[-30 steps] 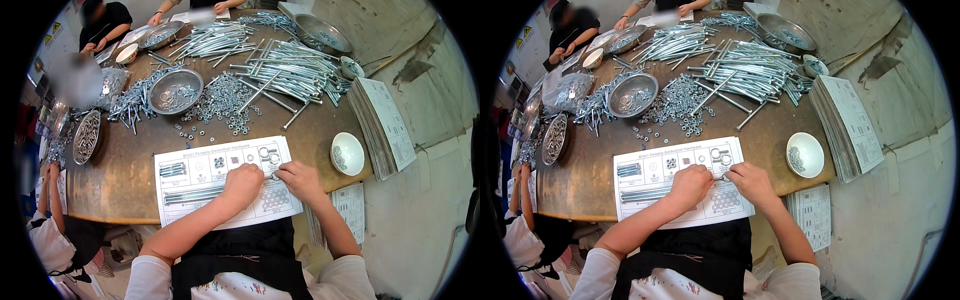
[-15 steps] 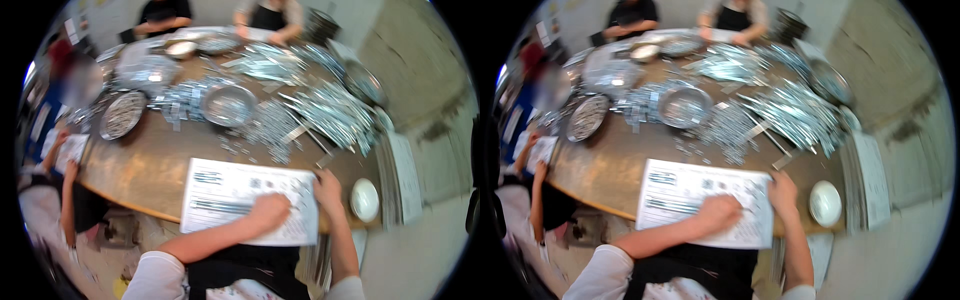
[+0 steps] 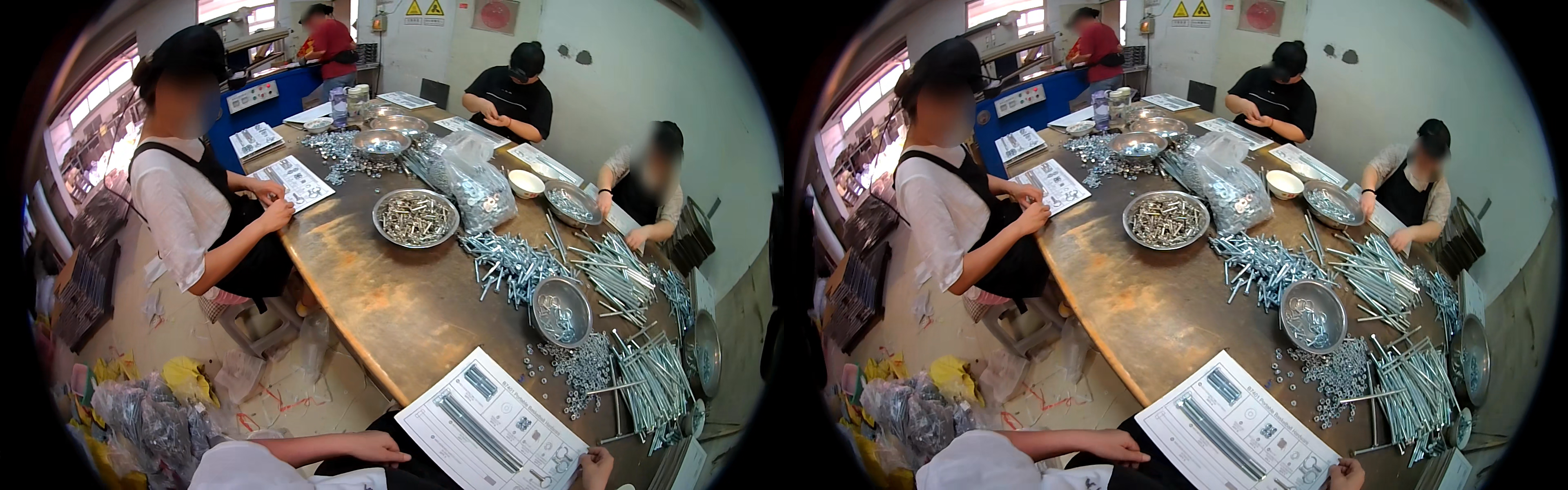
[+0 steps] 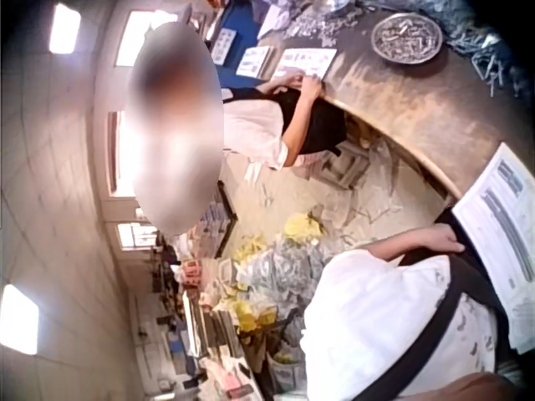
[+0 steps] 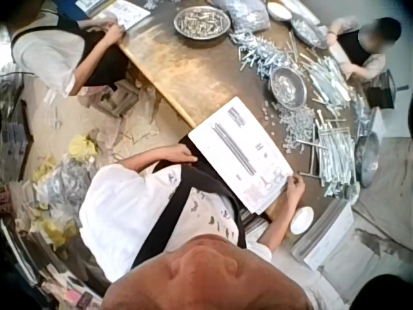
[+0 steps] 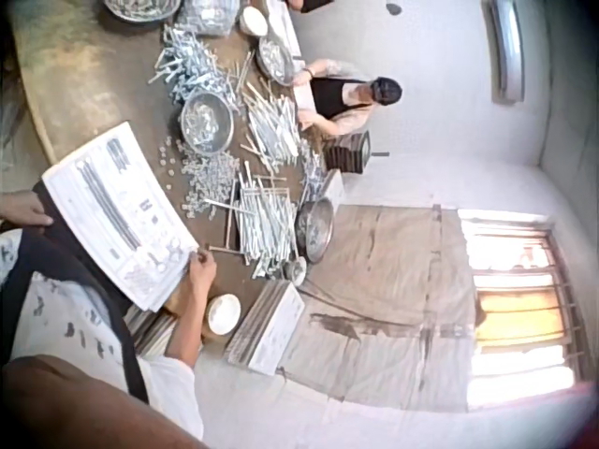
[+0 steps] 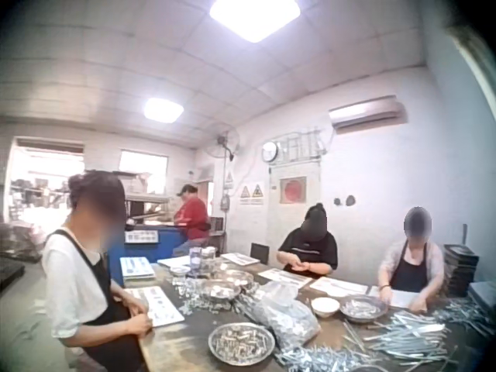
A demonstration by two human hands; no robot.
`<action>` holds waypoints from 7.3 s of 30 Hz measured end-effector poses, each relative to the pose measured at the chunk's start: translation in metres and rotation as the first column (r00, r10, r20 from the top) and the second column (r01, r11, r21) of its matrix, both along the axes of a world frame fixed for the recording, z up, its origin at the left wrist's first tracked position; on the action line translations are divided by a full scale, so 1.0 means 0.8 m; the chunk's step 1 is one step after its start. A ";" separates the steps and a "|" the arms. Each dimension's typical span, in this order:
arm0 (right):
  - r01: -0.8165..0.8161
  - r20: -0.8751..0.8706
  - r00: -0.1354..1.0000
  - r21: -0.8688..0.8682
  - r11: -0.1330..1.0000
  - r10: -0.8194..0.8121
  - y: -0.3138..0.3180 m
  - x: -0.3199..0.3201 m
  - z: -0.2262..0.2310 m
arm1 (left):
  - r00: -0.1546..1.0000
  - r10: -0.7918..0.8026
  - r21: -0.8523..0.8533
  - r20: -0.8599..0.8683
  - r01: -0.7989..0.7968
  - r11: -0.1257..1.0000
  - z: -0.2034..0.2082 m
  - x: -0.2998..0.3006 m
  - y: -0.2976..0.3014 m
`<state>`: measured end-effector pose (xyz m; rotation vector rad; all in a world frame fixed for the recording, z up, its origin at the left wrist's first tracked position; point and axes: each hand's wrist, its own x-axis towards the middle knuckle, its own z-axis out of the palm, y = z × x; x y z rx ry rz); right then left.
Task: The person assembles metal rods, nuts, and washers at a workbench, following a printed instruction sheet. They pick components from bowls and piles, thread them onto rods, and place the assembled units on the sheet. Other workers are visible in the background performing similar tasks.
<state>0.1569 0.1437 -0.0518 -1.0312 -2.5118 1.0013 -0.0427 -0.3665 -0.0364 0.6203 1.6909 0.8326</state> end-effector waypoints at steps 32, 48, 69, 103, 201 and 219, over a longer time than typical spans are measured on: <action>-0.418 -0.107 0.875 -0.659 0.625 0.473 -0.323 -0.345 0.084 | 0.176 0.955 0.329 0.238 -0.940 0.092 0.011 -0.193 -0.213; -0.468 -0.171 0.836 0.272 0.841 0.521 -0.324 -0.399 0.047 | 0.066 0.812 0.758 -0.580 -0.319 0.568 0.133 -0.490 -0.075; -0.429 -0.261 0.832 0.256 0.866 0.490 -0.318 -0.409 0.037 | 0.726 0.361 -0.069 -0.586 -0.488 0.870 0.077 -0.817 0.127; -0.442 -0.298 0.838 0.120 0.889 0.457 -0.299 -0.407 0.037 | 0.114 -0.122 -0.128 -0.986 -0.039 0.991 0.127 -0.775 0.106; 0.141 -0.099 0.990 0.590 0.795 -0.102 -0.016 -0.088 0.083 | 0.060 0.156 0.150 -0.986 -0.102 0.983 0.005 -0.150 0.150; -0.224 0.305 0.951 0.782 0.582 -0.043 0.098 -0.185 0.036 | -0.126 0.140 0.138 -0.982 0.021 0.990 0.009 -0.208 0.103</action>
